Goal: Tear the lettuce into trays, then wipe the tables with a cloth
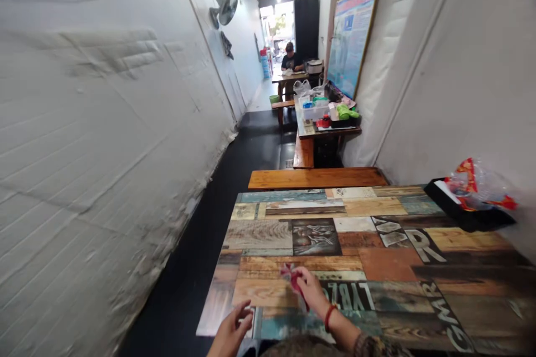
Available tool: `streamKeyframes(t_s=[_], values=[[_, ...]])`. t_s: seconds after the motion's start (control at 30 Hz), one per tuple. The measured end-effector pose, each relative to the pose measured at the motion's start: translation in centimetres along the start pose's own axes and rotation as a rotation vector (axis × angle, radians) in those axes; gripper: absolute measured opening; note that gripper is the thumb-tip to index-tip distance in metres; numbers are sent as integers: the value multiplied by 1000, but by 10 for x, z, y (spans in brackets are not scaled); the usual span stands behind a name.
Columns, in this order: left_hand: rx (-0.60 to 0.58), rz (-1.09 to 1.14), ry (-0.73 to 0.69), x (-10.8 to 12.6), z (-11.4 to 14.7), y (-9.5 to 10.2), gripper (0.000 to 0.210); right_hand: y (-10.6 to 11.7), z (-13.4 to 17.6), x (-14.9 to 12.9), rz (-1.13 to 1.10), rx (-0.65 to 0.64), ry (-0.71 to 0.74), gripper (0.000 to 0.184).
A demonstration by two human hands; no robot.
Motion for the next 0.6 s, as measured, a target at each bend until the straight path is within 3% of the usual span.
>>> streamKeyframes(t_s=[0.1, 0.2, 0.3, 0.43, 0.6], values=[[-2, 23, -6, -15, -8, 41, 74, -1, -35, -12, 78, 106, 7, 27], [18, 64, 7, -49, -19, 94, 76, -6, -60, -1, 167, 132, -21, 32], [30, 91, 32, -91, -33, 155, 73, -34, -64, 16, 350, 123, -13, 24], [5, 106, 52, -143, -42, 248, 66, -119, -38, 16, 586, 175, -105, 21], [-29, 120, 90, -179, -40, 368, 64, -262, -10, -17, 217, 311, -313, 19]])
Point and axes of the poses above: each hand's wrist, its own z-axis away from the middle knuckle, its own y-axis out of the back of the hand, x = y × z, the point moved 7 cm from there along -z, towards the middle knuckle, and after that the axes turned 8 degrees about y, right-handed, at the moved point
